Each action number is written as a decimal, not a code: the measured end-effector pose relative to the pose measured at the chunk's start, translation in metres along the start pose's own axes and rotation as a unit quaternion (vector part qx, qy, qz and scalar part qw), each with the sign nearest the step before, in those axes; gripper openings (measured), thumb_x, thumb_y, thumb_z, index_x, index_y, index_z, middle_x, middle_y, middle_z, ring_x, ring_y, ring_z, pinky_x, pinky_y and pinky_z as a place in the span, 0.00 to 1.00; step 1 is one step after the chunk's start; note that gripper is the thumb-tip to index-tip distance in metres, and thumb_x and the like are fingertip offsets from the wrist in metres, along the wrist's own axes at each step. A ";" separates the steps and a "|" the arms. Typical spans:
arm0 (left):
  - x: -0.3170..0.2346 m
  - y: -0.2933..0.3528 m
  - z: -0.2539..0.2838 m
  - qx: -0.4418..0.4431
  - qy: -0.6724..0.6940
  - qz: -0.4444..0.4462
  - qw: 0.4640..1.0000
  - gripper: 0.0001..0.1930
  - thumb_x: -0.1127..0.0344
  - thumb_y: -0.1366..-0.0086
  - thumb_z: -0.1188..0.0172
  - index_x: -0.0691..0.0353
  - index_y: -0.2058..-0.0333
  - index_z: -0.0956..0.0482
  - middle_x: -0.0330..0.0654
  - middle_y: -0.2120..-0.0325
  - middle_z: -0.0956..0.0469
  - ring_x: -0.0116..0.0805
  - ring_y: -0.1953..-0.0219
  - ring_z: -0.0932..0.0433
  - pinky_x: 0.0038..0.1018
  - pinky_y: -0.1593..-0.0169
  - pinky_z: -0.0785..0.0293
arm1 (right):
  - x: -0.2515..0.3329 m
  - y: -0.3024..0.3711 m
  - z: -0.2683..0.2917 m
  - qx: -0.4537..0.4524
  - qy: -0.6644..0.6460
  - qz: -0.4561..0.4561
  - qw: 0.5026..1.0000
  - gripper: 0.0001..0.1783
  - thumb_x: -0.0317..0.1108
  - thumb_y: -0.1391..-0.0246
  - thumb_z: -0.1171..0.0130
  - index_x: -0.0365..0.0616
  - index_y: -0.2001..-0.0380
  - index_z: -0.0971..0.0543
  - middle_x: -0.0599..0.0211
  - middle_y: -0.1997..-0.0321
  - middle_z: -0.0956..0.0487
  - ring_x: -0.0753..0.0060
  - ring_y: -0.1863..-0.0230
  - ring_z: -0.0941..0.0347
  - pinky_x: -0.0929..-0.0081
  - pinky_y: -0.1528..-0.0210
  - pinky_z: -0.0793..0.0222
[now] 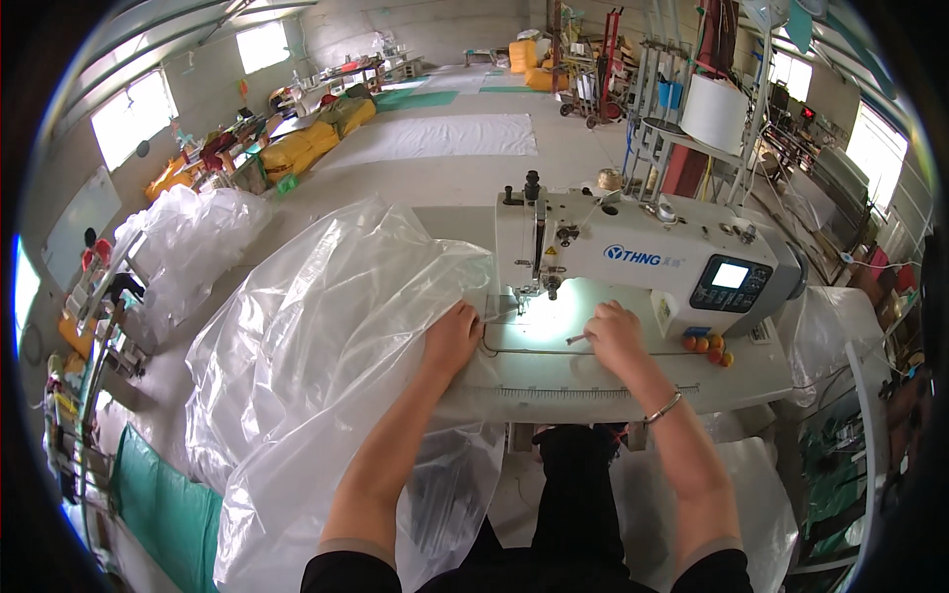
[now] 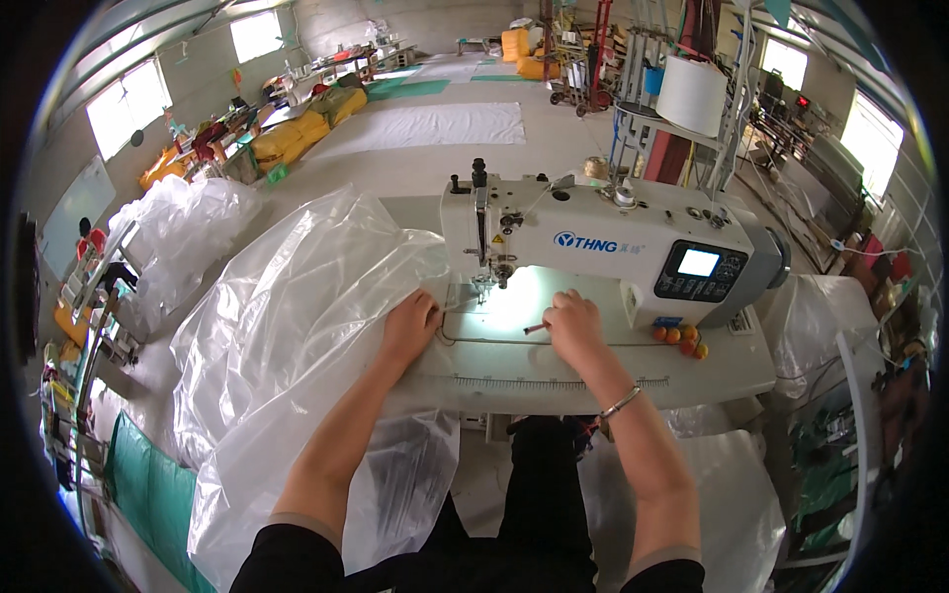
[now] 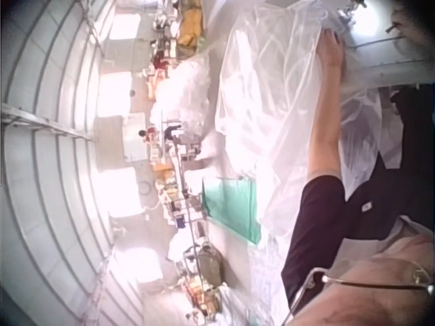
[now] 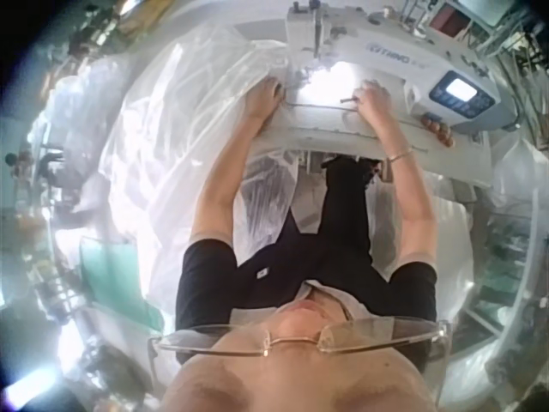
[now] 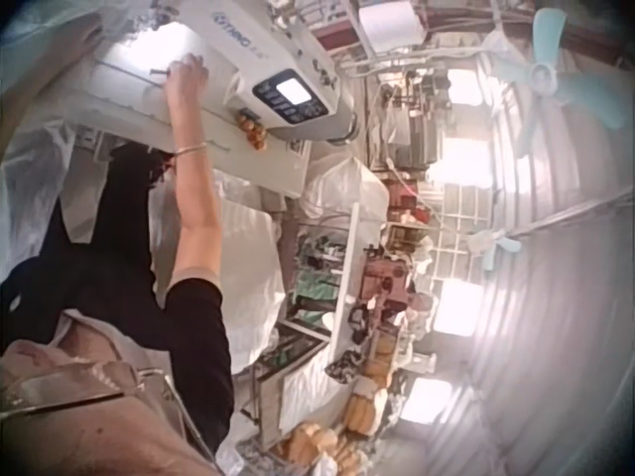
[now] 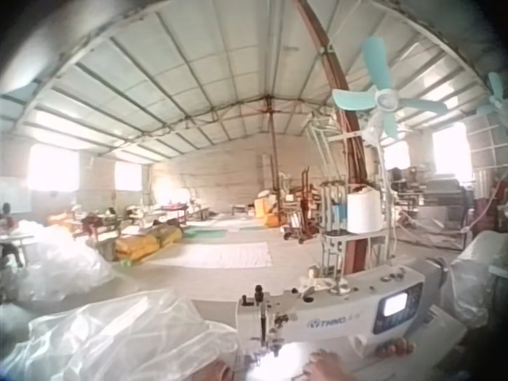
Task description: The person aligns the edges of a large white plastic sheet on a sewing machine table. They feed the plastic under the needle and sew a straight seam, guiding the material with both hands. The person repeatedly stops to adjust the plastic sheet and reposition it for the next section of stitching.
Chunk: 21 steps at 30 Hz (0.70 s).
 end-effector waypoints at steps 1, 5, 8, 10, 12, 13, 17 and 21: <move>0.000 0.004 0.004 -0.002 -0.008 0.007 1.000 0.07 0.66 0.43 0.41 0.64 0.70 0.24 0.46 0.68 0.25 0.50 0.63 0.24 0.40 0.59 0.28 | -0.001 0.005 0.000 -0.001 -0.032 -0.017 0.999 0.06 0.29 0.52 0.38 0.49 0.68 0.18 0.62 0.63 0.20 0.61 0.64 0.22 0.65 0.65 0.26; 0.001 0.023 0.022 -0.018 -0.032 0.017 0.999 0.07 0.66 0.44 0.39 0.63 0.72 0.24 0.45 0.71 0.25 0.49 0.65 0.24 0.41 0.61 0.29 | 0.015 0.022 0.010 -0.085 -0.231 -0.065 0.967 0.03 0.28 0.48 0.41 0.45 0.70 0.19 0.63 0.71 0.21 0.64 0.75 0.21 0.67 0.74 0.26; -0.008 0.023 0.026 -0.033 -0.028 0.006 0.999 0.07 0.66 0.45 0.39 0.64 0.73 0.24 0.45 0.71 0.26 0.48 0.66 0.24 0.41 0.62 0.28 | 0.010 0.036 -0.020 -0.075 -0.683 -0.202 0.698 0.06 0.29 0.46 0.42 0.39 0.65 0.21 0.62 0.71 0.22 0.69 0.78 0.21 0.73 0.74 0.26; -0.009 0.025 0.027 -0.033 -0.029 0.010 0.999 0.07 0.66 0.45 0.39 0.64 0.74 0.25 0.45 0.72 0.26 0.48 0.67 0.24 0.41 0.62 0.27 | 0.026 0.032 -0.024 -0.094 -0.634 -0.239 0.729 0.11 0.31 0.44 0.42 0.38 0.59 0.24 0.62 0.70 0.22 0.72 0.75 0.21 0.75 0.75 0.26; -0.007 0.024 0.027 -0.024 -0.031 0.014 0.999 0.08 0.66 0.45 0.39 0.64 0.74 0.25 0.46 0.72 0.26 0.48 0.67 0.24 0.41 0.62 0.27 | 0.045 0.022 -0.025 -0.064 -0.531 -0.268 0.801 0.17 0.31 0.44 0.42 0.39 0.51 0.28 0.60 0.67 0.21 0.68 0.69 0.20 0.71 0.72 0.25; -0.007 0.024 0.026 -0.024 -0.025 0.014 0.999 0.08 0.66 0.44 0.39 0.64 0.74 0.25 0.46 0.72 0.26 0.48 0.67 0.24 0.41 0.62 0.27 | 0.051 0.016 -0.028 -0.086 -0.452 -0.213 0.862 0.16 0.31 0.44 0.42 0.40 0.52 0.27 0.59 0.66 0.21 0.66 0.69 0.20 0.70 0.70 0.25; -0.006 0.024 0.025 -0.030 -0.011 0.016 0.999 0.07 0.66 0.44 0.39 0.63 0.74 0.24 0.46 0.72 0.26 0.49 0.66 0.24 0.42 0.61 0.29 | 0.087 -0.013 -0.032 -0.142 -0.168 -0.019 0.975 0.12 0.30 0.47 0.41 0.45 0.57 0.22 0.60 0.67 0.22 0.58 0.68 0.22 0.64 0.66 0.26; -0.005 0.025 0.024 -0.030 -0.014 0.023 0.999 0.08 0.65 0.44 0.39 0.64 0.73 0.24 0.46 0.72 0.25 0.50 0.67 0.24 0.42 0.62 0.28 | 0.104 -0.035 -0.033 -0.133 -0.103 -0.018 0.986 0.10 0.31 0.49 0.38 0.47 0.62 0.18 0.63 0.73 0.25 0.60 0.69 0.25 0.62 0.69 0.27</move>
Point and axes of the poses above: each hand's wrist, its own y-axis away from the middle knuckle, its own z-axis out of the back of the hand, x = y × z, the point moved 4 cm from there along -y, towards the middle knuckle
